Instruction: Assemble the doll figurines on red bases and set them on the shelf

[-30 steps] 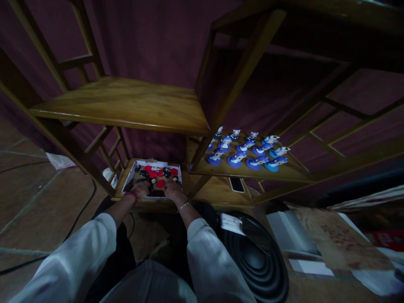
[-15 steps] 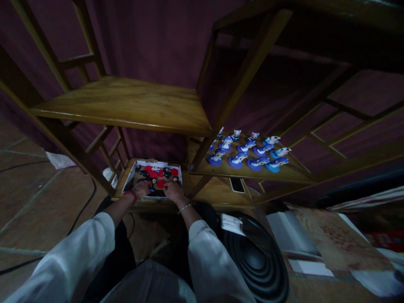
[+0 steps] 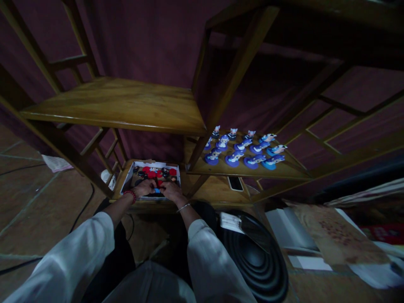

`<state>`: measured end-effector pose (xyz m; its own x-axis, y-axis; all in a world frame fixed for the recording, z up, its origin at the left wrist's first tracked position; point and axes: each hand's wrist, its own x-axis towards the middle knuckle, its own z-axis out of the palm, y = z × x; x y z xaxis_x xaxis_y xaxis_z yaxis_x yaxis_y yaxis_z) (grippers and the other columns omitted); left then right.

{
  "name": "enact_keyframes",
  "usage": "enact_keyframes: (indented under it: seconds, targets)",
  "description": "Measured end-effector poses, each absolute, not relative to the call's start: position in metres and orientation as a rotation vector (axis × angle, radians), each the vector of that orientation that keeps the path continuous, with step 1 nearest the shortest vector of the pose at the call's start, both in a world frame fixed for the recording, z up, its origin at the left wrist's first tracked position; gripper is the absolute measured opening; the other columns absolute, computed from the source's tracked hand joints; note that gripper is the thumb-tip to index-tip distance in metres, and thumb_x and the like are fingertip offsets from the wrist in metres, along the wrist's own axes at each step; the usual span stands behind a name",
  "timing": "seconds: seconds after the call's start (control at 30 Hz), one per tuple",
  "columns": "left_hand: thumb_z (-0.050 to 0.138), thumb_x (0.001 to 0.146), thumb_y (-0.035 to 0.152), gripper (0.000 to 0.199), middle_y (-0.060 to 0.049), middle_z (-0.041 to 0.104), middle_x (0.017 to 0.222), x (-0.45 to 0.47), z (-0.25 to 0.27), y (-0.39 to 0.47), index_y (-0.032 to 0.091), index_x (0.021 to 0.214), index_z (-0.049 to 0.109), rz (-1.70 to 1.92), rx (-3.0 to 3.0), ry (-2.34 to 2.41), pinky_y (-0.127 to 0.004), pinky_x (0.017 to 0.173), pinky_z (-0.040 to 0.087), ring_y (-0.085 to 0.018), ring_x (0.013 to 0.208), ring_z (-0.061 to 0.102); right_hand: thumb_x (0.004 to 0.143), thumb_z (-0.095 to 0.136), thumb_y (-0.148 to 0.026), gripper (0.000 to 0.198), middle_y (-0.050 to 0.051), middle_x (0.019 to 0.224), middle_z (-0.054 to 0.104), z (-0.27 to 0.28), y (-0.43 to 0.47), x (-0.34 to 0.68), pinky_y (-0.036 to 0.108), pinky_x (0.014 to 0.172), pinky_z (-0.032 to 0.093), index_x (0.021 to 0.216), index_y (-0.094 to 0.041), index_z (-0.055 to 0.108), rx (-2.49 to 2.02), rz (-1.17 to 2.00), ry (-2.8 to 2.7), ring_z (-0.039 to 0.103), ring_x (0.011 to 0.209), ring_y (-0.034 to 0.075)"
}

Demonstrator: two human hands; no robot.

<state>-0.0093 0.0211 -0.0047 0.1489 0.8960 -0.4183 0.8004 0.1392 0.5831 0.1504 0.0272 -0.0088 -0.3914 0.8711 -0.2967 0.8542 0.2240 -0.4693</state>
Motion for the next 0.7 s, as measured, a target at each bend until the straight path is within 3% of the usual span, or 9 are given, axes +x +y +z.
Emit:
enact_keyframes:
  seconds: [0.23, 0.47, 0.7]
  targets:
    - [0.054, 0.067, 0.016, 0.021, 0.002, 0.06, 0.072, -0.011, -0.019, 0.025, 0.017, 0.086, 0.062, 0.299, 1.522, 1.554, -0.019, 0.06, 0.043, -0.011, 0.069, 0.056, 0.078, 0.052, -0.039, 0.029, -0.002, 0.103, 0.067, -0.012, 0.028, 0.15, 0.022, 0.076, 0.043, 0.104, -0.03, 0.063, -1.667, 0.933, -2.428, 0.061, 0.094, 0.015]
    - [0.053, 0.064, 0.015, 0.021, 0.001, 0.059, 0.069, -0.013, -0.028, 0.026, 0.015, 0.082, 0.063, 0.411, 1.454, 1.495, -0.02, 0.058, 0.044, -0.012, 0.066, 0.054, 0.074, 0.058, -0.028, 0.021, -0.002, 0.094, 0.069, -0.015, 0.031, 0.149, 0.017, 0.069, 0.042, 0.093, -0.026, 0.066, -1.666, 1.033, -2.349, 0.062, 0.085, 0.011]
    - [0.056, 0.064, 0.017, 0.017, 0.0, 0.058, 0.066, -0.013, -0.03, 0.024, 0.014, 0.079, 0.062, 0.502, 1.327, 1.53, -0.021, 0.055, 0.046, -0.012, 0.063, 0.055, 0.073, 0.057, -0.027, 0.026, -0.002, 0.095, 0.068, -0.019, 0.031, 0.148, 0.018, 0.069, 0.043, 0.098, -0.028, 0.063, -1.704, 1.041, -2.306, 0.062, 0.084, 0.012]
